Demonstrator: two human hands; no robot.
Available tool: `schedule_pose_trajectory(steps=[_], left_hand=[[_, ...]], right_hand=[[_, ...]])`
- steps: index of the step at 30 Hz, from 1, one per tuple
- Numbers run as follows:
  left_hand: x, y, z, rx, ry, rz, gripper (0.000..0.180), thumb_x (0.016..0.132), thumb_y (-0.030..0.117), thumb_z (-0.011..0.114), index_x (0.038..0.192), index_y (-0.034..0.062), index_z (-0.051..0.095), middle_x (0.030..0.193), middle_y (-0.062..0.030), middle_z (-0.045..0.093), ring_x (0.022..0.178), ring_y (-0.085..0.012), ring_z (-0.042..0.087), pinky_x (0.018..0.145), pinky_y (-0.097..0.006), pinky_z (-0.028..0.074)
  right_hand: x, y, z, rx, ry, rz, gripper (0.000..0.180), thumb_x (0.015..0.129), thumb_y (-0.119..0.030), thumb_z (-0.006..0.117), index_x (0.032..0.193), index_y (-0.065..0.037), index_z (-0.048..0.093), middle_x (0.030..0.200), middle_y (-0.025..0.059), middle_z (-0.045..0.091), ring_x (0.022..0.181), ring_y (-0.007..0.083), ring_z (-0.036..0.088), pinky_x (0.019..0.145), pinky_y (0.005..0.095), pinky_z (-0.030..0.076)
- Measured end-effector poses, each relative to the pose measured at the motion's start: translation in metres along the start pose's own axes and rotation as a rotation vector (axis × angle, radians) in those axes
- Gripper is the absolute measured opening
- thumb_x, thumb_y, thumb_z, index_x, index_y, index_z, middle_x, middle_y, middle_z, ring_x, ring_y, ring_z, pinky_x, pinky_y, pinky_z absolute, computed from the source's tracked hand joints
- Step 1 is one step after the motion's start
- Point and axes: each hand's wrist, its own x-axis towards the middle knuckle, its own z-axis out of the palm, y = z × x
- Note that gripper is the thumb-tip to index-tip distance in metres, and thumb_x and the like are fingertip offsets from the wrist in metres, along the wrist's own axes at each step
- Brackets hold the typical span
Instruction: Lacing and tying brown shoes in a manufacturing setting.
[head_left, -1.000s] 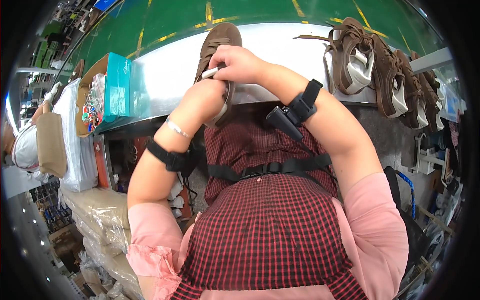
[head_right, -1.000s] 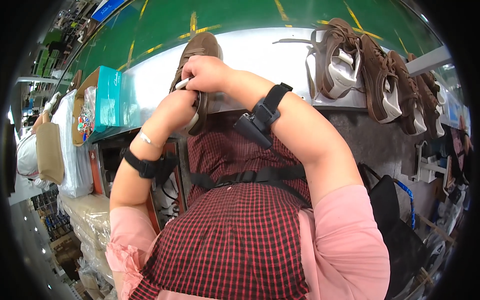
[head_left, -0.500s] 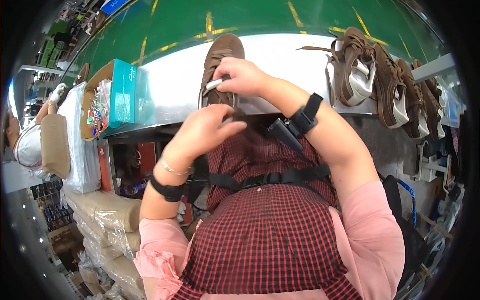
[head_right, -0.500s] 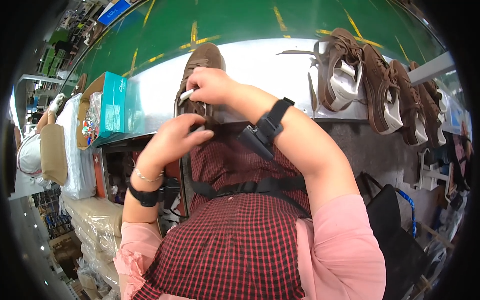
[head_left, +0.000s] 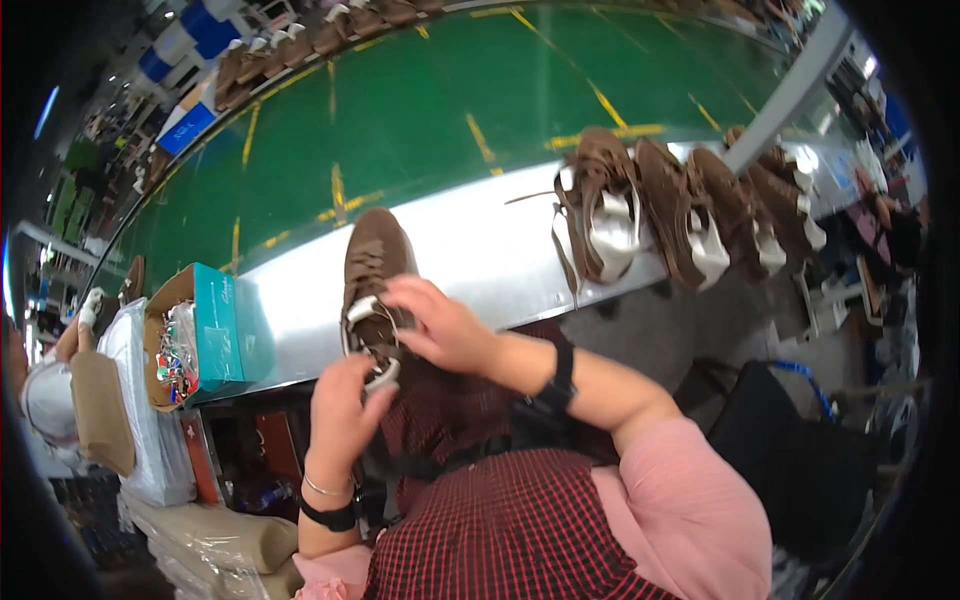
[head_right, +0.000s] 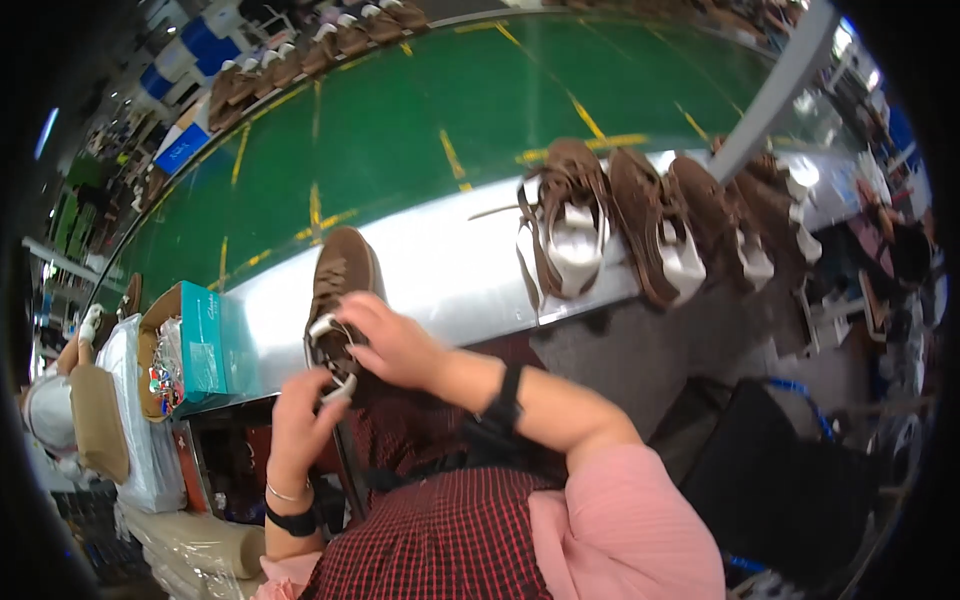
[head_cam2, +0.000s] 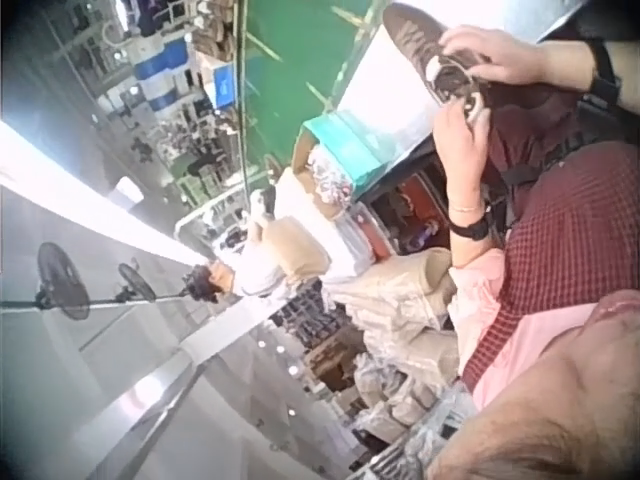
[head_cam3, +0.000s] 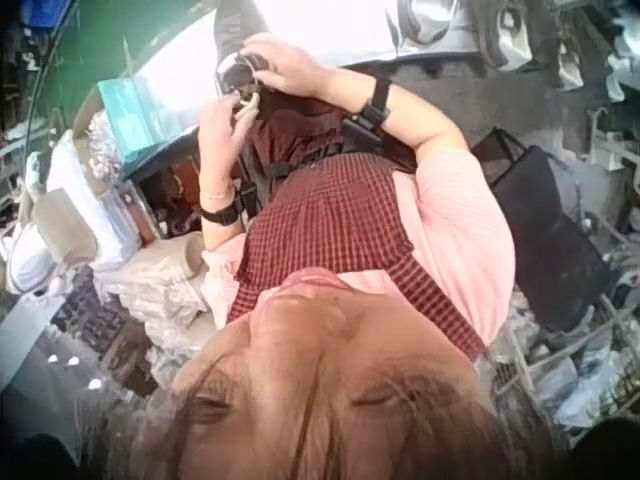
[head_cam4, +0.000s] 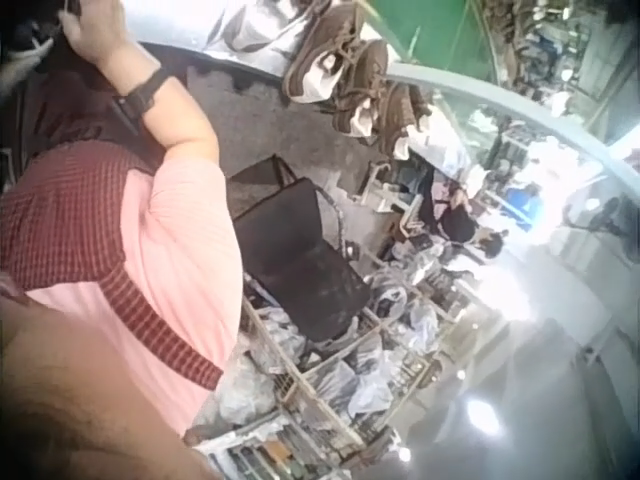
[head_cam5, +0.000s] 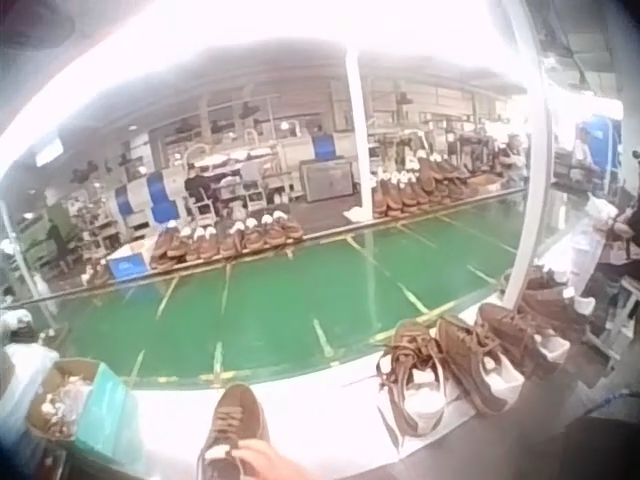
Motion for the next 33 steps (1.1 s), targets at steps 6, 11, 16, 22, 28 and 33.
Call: schedule_pose_trajectory(steps=[6,11,16,22,28,33], left_hand=[[-0.001,-0.014,0.018,0.163,0.159,0.062,0.032,0.056,0.015,0.078,0.077,0.0031,0.055,0.09,-0.0153,0.06,0.087,-0.0348,0.056,0.074,-0.044,0.044],[-0.009,-0.054,-0.007,0.177,0.242,-0.109,0.03,0.056,0.012,0.077,0.073,0.0028,0.054,0.085,-0.0149,0.058,0.088,-0.0356,0.054,0.073,-0.044,0.044],[-0.008,-0.075,-0.024,0.201,0.396,-0.176,0.022,0.065,0.005,0.072,0.079,0.0021,0.056,0.084,-0.0123,0.058,0.085,-0.0332,0.054,0.073,-0.041,0.044],[0.016,-0.017,-0.011,-0.696,0.449,-0.136,0.006,0.083,0.003,0.06,0.088,-0.0008,0.059,0.084,-0.0044,0.058,0.074,-0.0127,0.054,0.069,-0.026,0.044],[0.064,-0.026,0.06,-1.118,0.412,-0.29,0.04,0.096,0.028,0.044,0.125,0.0002,0.045,0.121,-0.0083,0.049,0.113,-0.0163,0.044,0.097,-0.029,0.036],[0.021,0.03,0.082,-1.681,-0.004,-0.366,0.061,0.093,0.033,0.049,0.138,0.0021,0.022,0.131,-0.0115,0.042,0.118,-0.0209,0.046,0.098,-0.033,0.039]], right_hand=[[-0.032,-0.021,-0.055,-0.253,-0.333,-0.117,0.014,0.073,-0.007,0.061,0.086,-0.007,0.057,0.085,0.0082,0.058,0.078,0.0307,0.058,0.069,0.0396,0.046],[-0.017,-0.061,-0.164,-0.672,0.163,0.029,0.013,0.073,-0.004,0.063,0.086,-0.003,0.062,0.083,0.0128,0.063,0.079,0.032,0.06,0.071,0.0396,0.047],[-0.056,-0.022,-0.196,-1.102,-0.087,0.202,0.017,0.071,-0.009,0.065,0.088,-0.007,0.063,0.08,0.0116,0.061,0.078,0.0322,0.058,0.07,0.0403,0.047],[-0.029,-0.03,-0.159,-0.495,-0.051,0.046,0.01,0.063,0.0,0.061,0.07,-0.007,0.06,0.065,0.0089,0.056,0.065,0.0288,0.057,0.058,0.0377,0.045],[-0.023,-0.125,-0.088,-0.284,-0.502,-0.256,0.012,0.065,-0.004,0.063,0.073,-0.011,0.057,0.065,0.0056,0.048,0.059,0.0265,0.054,0.051,0.0366,0.044],[-0.053,-0.1,-0.059,-0.571,-0.411,-0.428,0.007,0.067,-0.013,0.058,0.07,-0.011,0.052,0.065,0.0062,0.045,0.057,0.0248,0.054,0.049,0.0364,0.044]])
